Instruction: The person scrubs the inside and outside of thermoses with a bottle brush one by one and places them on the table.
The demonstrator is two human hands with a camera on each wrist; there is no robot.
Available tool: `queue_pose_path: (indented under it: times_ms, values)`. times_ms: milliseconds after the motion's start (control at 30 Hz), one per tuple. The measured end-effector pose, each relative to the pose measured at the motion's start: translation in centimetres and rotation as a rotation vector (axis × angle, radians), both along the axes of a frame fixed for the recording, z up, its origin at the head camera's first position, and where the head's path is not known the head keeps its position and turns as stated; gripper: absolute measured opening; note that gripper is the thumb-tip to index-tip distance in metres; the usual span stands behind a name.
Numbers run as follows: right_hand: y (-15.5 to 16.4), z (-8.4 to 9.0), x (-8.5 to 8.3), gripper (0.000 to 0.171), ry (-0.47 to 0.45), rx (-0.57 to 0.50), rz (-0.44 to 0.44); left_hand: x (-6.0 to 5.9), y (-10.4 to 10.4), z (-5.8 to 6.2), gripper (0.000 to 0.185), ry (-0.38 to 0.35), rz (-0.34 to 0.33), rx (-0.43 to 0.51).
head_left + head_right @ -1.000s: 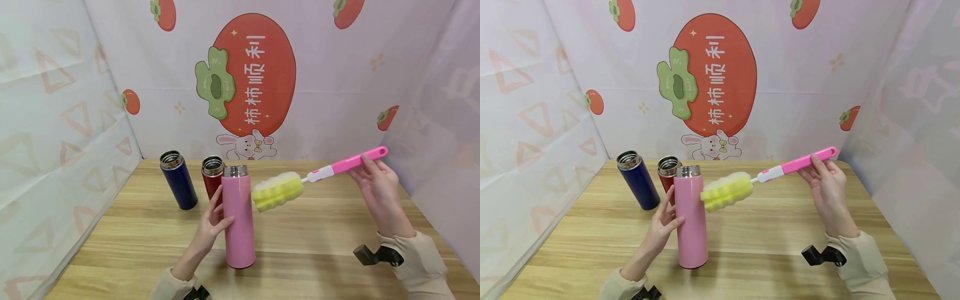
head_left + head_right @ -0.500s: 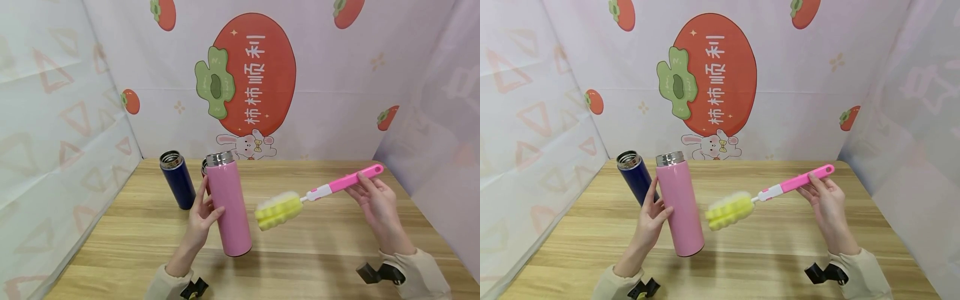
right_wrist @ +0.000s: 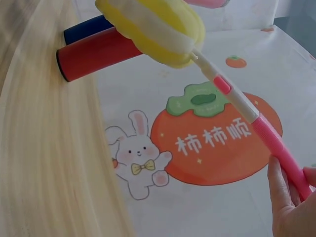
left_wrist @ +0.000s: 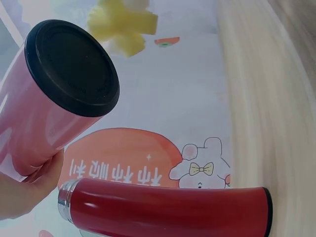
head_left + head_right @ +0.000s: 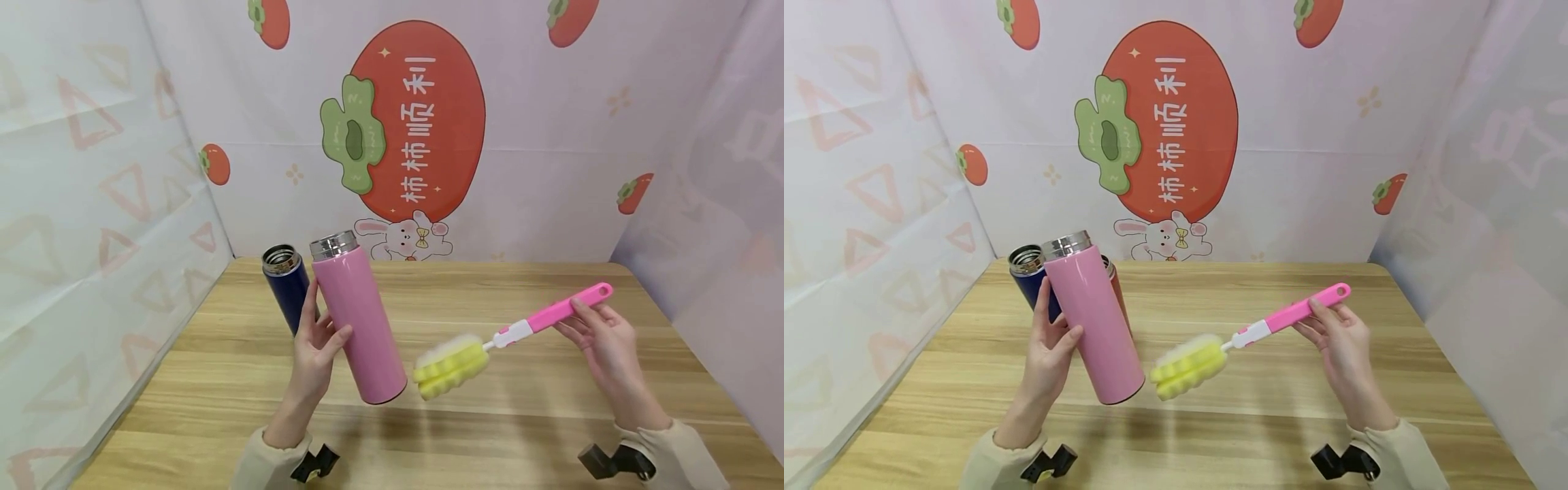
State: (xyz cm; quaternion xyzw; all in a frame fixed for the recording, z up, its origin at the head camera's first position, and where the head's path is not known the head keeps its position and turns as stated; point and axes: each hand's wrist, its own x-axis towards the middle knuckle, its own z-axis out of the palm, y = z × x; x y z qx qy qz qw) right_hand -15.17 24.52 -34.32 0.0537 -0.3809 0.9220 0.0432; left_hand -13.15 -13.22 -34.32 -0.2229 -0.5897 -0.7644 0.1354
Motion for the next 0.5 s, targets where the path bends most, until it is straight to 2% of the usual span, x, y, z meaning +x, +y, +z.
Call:
queue_pose_path:
  times_ms: [167, 300, 500]
  values:
    - [-0.6, -0.4, 0.2, 0.015, 0.005, 0.016, 0.003, 0.1, 0.1, 0.4, 0.076, 0.004, 0.001, 0.028]
    - [-1.0, -0.6, 0.1, 0.014, -0.002, 0.041, -0.028, 0.3, 0.3, 0.7, 0.076, 0.000, -0.003, 0.040]
    - [-1.5, -0.8, 0.1, 0.011, -0.059, 0.066, -0.061, 0.3, 0.6, 0.9, 0.076, 0.034, -0.025, 0.067]
